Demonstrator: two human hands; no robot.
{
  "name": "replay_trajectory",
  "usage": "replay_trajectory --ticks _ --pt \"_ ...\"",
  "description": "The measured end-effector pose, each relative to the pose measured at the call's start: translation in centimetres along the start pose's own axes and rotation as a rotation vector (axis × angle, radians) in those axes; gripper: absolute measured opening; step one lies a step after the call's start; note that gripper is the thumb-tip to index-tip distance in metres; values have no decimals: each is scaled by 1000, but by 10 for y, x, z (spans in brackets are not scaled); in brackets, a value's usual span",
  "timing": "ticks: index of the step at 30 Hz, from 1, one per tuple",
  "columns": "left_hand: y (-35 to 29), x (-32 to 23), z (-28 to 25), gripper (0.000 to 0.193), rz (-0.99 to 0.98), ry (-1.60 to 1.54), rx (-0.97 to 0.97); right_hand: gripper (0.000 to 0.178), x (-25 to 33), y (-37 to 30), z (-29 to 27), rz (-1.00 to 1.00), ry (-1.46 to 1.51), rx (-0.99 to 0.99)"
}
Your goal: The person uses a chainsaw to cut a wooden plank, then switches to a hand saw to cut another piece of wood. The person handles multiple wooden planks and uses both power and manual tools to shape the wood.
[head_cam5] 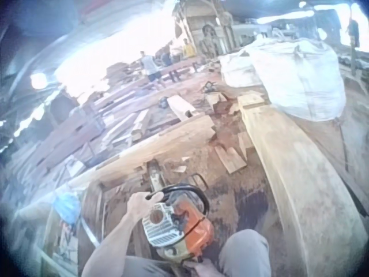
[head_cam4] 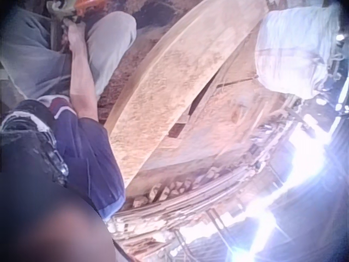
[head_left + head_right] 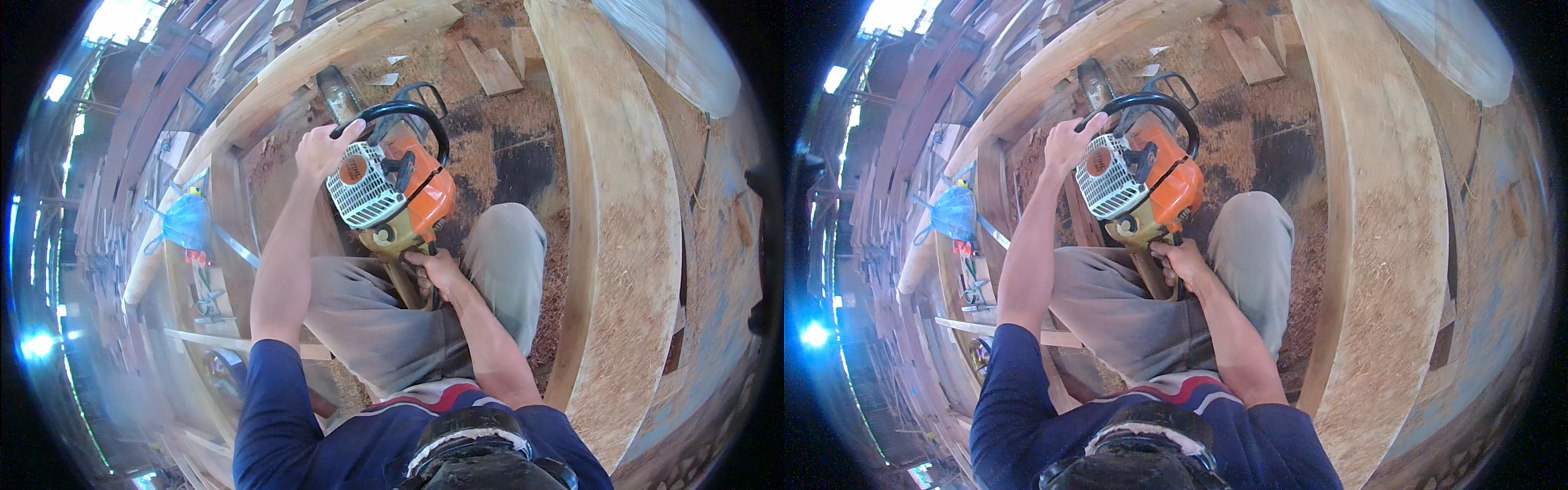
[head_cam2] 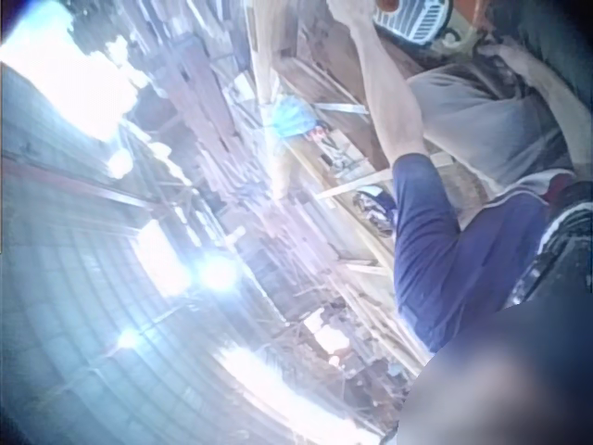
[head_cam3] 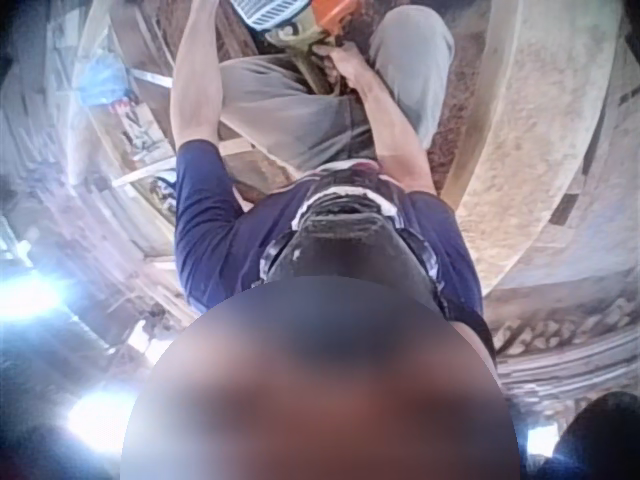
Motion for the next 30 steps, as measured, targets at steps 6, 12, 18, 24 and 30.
replay_trajectory --ticks 6,12,18,24,30 --pt "7 -2 5 76 -12 52 75 21 -5 9 -7 33 48 37" --pt "6 -5 5 75 -36 71 61 20 -6 12 -12 52 44 30" --pt "7 -4 3 74 -68 62 109 19 -2 9 -9 54 10 38" --pt "10 0 5 76 -45 89 94 20 -1 5 -10 73 34 46" --pt "10 -2 4 76 -65 64 110 20 3 4 -10 79 14 40"
Point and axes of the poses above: each hand's wrist, its own y-axis towards the middle knuckle, its own z-axis out of the palm, x = y × z, the point moved 2 cm from there along y, towards the middle knuckle, and after that the axes turned 10 degrees about x, right-handed, at the moved point
